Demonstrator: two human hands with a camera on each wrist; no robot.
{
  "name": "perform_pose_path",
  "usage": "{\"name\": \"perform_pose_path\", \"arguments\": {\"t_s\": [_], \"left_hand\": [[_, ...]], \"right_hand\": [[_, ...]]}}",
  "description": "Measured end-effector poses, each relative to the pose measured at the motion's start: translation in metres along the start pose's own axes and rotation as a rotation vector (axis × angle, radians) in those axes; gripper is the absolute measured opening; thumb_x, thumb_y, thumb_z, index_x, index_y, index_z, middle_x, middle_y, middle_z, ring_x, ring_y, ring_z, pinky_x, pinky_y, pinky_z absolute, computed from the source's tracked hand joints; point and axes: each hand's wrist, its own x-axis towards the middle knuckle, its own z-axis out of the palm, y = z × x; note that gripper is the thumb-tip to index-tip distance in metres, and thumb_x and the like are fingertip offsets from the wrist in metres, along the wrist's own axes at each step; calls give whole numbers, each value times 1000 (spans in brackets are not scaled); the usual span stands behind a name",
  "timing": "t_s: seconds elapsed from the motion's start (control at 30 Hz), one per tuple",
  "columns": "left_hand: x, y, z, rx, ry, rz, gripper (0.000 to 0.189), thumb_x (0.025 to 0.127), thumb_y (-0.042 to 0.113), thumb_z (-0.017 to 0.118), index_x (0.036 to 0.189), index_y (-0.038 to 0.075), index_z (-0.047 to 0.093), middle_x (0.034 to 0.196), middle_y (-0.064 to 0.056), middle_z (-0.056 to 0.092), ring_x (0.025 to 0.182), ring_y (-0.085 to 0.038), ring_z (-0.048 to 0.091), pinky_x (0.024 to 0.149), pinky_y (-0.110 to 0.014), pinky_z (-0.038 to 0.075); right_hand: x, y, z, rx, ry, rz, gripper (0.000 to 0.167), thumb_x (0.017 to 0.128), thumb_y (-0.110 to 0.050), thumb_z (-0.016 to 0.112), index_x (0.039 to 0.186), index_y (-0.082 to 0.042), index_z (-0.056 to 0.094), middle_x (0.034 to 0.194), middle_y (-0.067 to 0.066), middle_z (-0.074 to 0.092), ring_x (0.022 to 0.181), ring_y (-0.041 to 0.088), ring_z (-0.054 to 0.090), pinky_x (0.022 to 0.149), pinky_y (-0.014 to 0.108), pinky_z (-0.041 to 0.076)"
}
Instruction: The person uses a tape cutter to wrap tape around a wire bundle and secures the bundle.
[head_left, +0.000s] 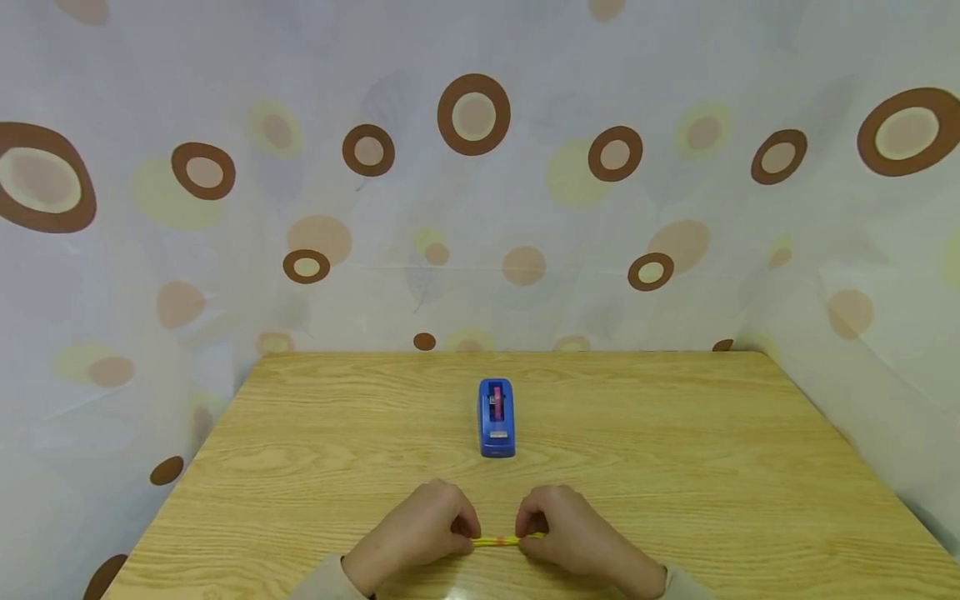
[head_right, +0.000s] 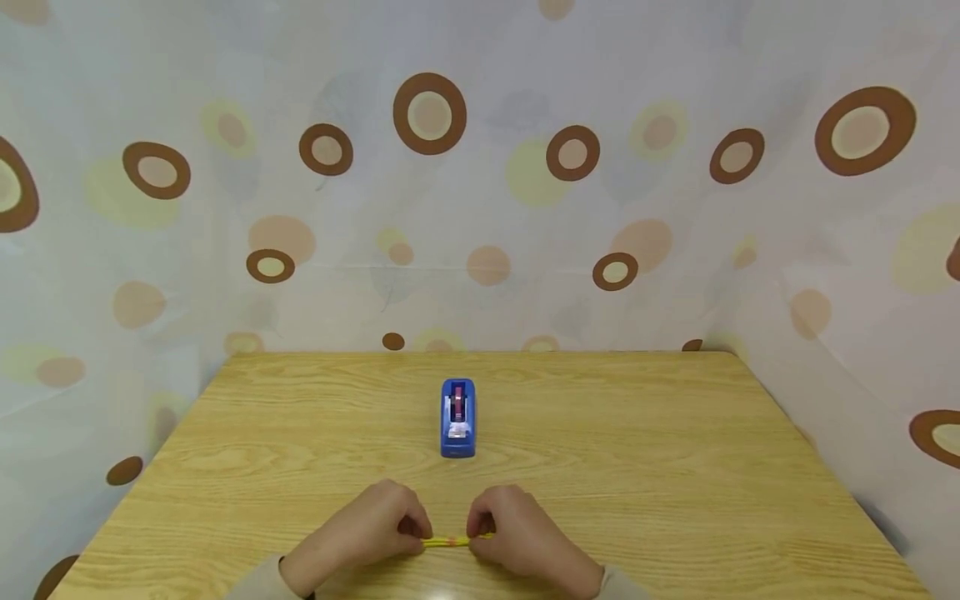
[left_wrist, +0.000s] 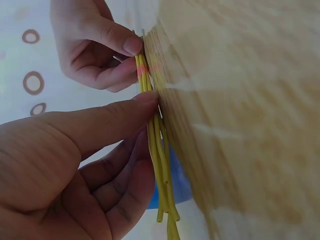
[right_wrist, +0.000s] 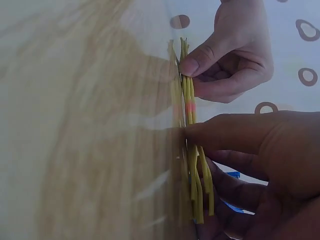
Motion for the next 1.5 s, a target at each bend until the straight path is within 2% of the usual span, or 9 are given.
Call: {"name": "perform_pose_path", "arguments": {"t_s": [0.3, 0.53, 0.93, 1.1, 1.27, 1.5], "left_hand": [[-1, 1, 1, 29, -11, -20, 10, 76, 8, 85, 77, 15, 78, 71, 18, 63, 65, 6, 54, 61, -15, 47], [-1, 1, -3, 52, -9, -10, 10, 75, 11, 86, 77, 17, 78, 70, 20, 62, 65, 6, 53, 62, -15, 46], [-2, 3, -13, -60, -15, 9, 10, 81, 9, 81, 75, 16, 78, 70, 20, 64, 63, 6, 56, 61, -15, 48], [-3, 7, -19, -162, -23, 10, 8, 84, 10, 80, 78, 16, 78, 72, 19, 65, 64, 5, 59, 62, -17, 50], [-6, 16, -29, -226, 7, 51, 7, 86, 11, 78, 81, 17, 78, 75, 18, 67, 69, 4, 61, 65, -18, 51], [-10, 24, -46, -230, 74, 56, 5, 89, 17, 75, 87, 17, 80, 80, 19, 67, 69, 1, 59, 63, -21, 50]], "right_hand": [[0, -1, -1, -15, -30, 8, 18, 79, -5, 80, 77, -16, 67, 77, -11, 59, 69, 4, 52, 62, 23, 46], [2, -1, -5, -9, -61, -10, 16, 79, -6, 80, 78, -17, 68, 77, -12, 59, 69, 5, 53, 63, 23, 47], [2, -8, -18, 85, -77, -75, 11, 85, -8, 77, 81, -17, 72, 79, -14, 64, 74, 2, 58, 68, 24, 51], [2, -11, -25, 92, -68, -84, 8, 87, -11, 75, 83, -17, 73, 80, -14, 65, 75, 4, 60, 69, 25, 51], [1, -17, -34, 89, -35, -130, 4, 90, -14, 73, 88, -15, 75, 84, -13, 67, 77, 6, 61, 69, 27, 50], [1, -26, -50, 84, -5, -189, 6, 94, -22, 70, 92, -20, 76, 88, -12, 68, 77, 8, 61, 71, 30, 50]]}}
